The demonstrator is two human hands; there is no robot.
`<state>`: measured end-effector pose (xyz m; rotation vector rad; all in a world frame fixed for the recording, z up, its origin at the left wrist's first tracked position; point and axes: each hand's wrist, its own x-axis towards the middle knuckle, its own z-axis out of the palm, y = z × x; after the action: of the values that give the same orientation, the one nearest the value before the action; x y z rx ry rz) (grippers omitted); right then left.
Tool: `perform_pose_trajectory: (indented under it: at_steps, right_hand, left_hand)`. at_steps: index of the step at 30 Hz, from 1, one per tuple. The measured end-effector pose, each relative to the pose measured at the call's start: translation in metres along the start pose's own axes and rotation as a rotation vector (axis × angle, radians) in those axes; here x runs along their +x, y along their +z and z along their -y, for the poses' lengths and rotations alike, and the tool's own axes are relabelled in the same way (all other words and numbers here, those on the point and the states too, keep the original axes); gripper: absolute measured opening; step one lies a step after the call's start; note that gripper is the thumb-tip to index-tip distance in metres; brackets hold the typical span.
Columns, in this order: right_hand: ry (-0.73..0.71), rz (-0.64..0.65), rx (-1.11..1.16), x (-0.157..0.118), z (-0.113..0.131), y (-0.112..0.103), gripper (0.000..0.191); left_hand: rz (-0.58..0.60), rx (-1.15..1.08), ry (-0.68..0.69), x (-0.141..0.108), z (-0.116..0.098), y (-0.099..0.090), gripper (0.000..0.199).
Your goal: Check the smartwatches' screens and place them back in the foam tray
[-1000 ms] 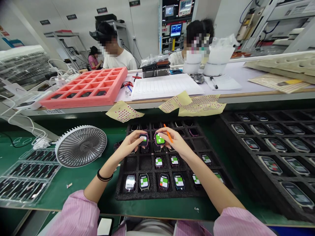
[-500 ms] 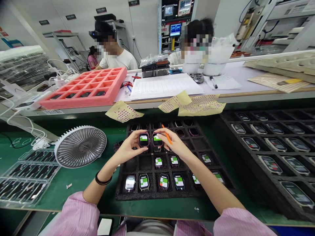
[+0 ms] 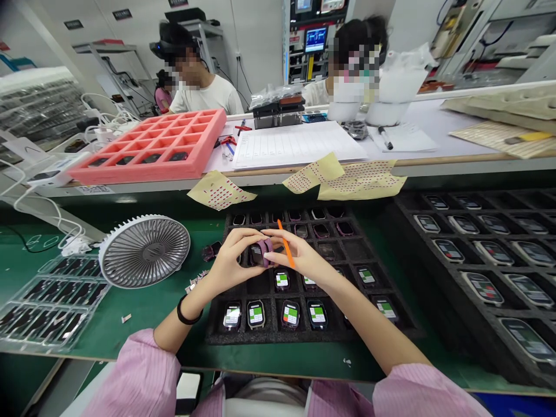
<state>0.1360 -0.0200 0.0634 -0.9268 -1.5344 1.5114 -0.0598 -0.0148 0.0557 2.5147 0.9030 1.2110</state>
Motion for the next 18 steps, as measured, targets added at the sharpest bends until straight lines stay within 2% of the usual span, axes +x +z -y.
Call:
perform_pose_trajectory:
  at_steps: [4,10,18]
  right_hand:
    - [0.039,0.098,0.167,0.0024,0.0025,-0.0041,0.036]
    - [0.052,0.079,0.250,0.0011,-0.0004,-0.0033,0.035]
    - [0.026,0.085,0.260,-0.0012,0.0022,0.0037,0.040]
  left_hand:
    - [-0.062,-0.057,0.080,0.0030,-0.0037,-0.0031,0.046]
    - [-0.052,-0.098,0.119,0.0020,-0.0053,0.0006,0.046]
    - [-0.102,-0.086,0.169,0.0020,-0.0052,0.0022,0.049]
